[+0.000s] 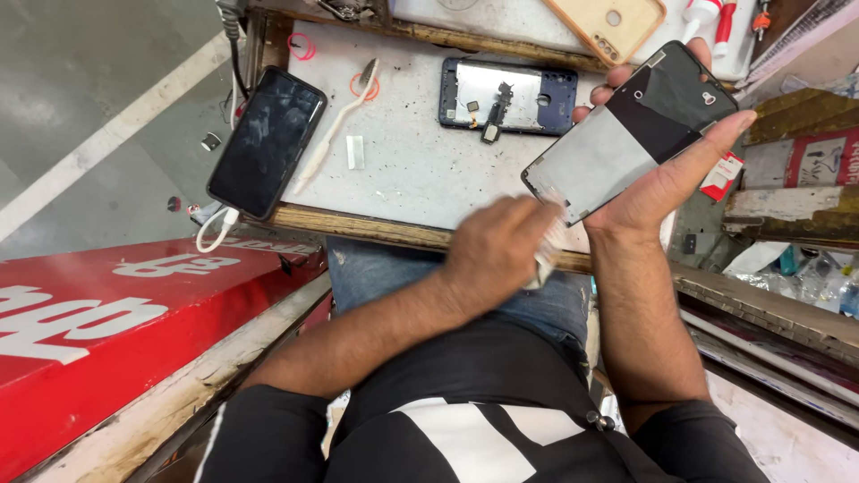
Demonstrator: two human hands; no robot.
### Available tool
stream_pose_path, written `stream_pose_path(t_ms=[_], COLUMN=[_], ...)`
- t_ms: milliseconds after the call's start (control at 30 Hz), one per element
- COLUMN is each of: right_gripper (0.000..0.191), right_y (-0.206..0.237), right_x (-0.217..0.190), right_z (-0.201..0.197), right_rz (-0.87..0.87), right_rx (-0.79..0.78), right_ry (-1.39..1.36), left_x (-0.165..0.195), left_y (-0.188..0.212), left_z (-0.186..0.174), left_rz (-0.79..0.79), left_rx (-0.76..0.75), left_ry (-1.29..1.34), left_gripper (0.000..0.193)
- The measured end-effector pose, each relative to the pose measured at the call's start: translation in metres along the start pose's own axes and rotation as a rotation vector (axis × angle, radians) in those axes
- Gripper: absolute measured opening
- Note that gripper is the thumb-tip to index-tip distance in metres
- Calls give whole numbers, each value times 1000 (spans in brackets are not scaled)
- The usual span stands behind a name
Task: The person repairs a smartphone at a cluttered workbench. They pry at the phone's frame, remove the back cover and battery, spray liquid and wipe the device with a cloth, scrub parts with a toothbrush, then reassemble the phone by pressing the cover back onto the body.
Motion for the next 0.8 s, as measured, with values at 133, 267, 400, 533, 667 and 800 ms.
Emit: stream_pose_path(t_ms=[133, 267, 400, 533, 667, 800], right_gripper=[76, 77, 74, 77, 84, 76], right_y=[-1, 2, 3, 11, 24, 34], right_x=[-4, -9, -16, 7, 34, 38], right_z=[-1, -11, -4, 5, -8, -8], right_rz=[1, 49, 53, 179, 310, 279], right_rx=[6, 71, 29, -15, 132, 92], right_ry=[3, -21, -58, -37, -57, 109], left_x=[7, -53, -70, -64, -58, 7], left_y=[6, -20, -28, -28, -58, -94], left_z=[8, -13, -55, -53, -42, -20], left_rz=[32, -52, -160, -241, -193, 231], left_rx=[-53, -78, 93, 102, 164, 230], left_ry=[10, -188, -7, 259, 196, -22], left_gripper=[32, 38, 40, 35, 32, 29])
Point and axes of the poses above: each hand's wrist, its own y-axis away from the middle knuckle, its own z-axis out of the palm, x = y × z, the point moved 10 cm from there along -y, towards the middle knuckle, and after that the axes turned 9 degrees about x, right-handed, at the moved point
